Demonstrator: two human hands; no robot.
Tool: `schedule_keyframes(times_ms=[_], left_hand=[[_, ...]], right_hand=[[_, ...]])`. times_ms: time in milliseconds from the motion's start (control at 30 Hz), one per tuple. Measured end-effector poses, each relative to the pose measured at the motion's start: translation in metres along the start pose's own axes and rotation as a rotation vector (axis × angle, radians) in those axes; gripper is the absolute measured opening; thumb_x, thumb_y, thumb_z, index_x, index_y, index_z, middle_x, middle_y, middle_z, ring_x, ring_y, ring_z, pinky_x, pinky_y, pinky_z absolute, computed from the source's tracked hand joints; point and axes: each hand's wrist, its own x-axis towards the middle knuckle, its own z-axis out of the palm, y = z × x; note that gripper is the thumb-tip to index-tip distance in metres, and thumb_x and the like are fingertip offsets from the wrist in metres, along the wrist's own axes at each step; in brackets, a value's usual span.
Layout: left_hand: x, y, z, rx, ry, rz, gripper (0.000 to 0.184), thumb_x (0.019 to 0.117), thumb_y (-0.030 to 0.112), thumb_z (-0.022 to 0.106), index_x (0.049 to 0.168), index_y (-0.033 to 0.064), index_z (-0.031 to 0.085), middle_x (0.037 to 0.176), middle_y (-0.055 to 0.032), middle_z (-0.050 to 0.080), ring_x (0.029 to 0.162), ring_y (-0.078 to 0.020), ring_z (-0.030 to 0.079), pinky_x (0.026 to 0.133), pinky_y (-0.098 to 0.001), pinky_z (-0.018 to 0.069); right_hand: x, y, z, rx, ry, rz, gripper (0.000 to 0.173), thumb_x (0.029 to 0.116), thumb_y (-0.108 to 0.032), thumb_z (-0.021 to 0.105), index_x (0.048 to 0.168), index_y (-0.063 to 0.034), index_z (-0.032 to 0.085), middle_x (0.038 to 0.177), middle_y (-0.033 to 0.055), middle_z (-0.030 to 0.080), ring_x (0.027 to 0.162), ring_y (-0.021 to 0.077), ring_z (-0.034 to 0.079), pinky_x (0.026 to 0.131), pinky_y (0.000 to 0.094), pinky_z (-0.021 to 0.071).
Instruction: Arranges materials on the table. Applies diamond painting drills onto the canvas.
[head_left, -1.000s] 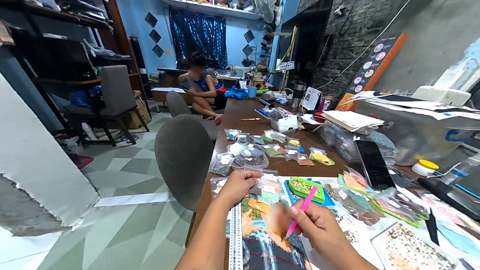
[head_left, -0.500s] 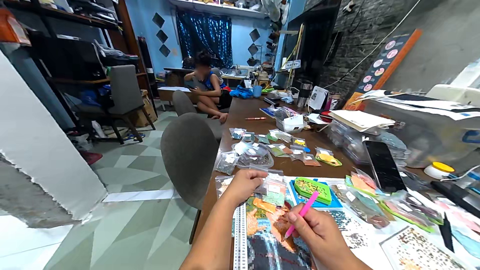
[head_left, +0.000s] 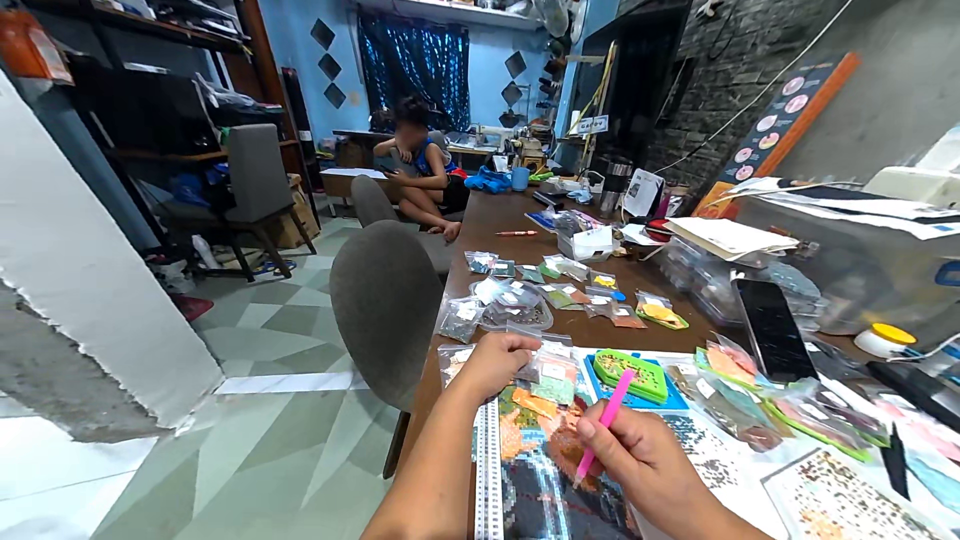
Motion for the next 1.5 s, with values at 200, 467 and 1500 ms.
schedule_keyframes(times_ms=[200,467,1500], left_hand=[[0.001,-0.002,-0.001,0.018,0.000,0.019,0.023,0.1050,0.010,0.055,0.121,0.0042,0.070,0.106,-0.0096,0.069,0.085,-0.0134,0.062,0.077,-0.0313,0.0516],[0.001,-0.001,-0.001,0.039,-0.005,0.026,0.023,0.1055,0.010,0.054,0.122,0.0040,0.070,0.108,-0.0102,0.069,0.087,-0.0142,0.063,0.079,-0.0328,0.0520],[0.000,0.000,-0.001,0.041,-0.007,0.023,0.023,0.1056,0.010,0.054,0.122,0.0040,0.070,0.110,-0.0102,0.069,0.090,-0.0147,0.064,0.082,-0.0336,0.0526]], right_hand=[[-0.010,0.002,0.011,0.027,-0.016,-0.036,0.034,0.1080,-0.031,0.051,0.088,-0.0057,0.062,0.065,-0.0045,0.056,0.057,-0.0056,0.053,0.053,0.0120,0.0449],[-0.016,-0.001,0.013,-0.025,-0.033,-0.104,0.036,0.1086,-0.029,0.051,0.089,-0.0009,0.062,0.064,0.0016,0.057,0.058,-0.0037,0.053,0.054,0.0119,0.0436],[-0.018,-0.007,0.018,-0.087,-0.092,-0.140,0.034,0.1071,-0.024,0.054,0.089,0.0030,0.064,0.068,0.0095,0.062,0.061,0.0040,0.058,0.059,0.0159,0.0474]])
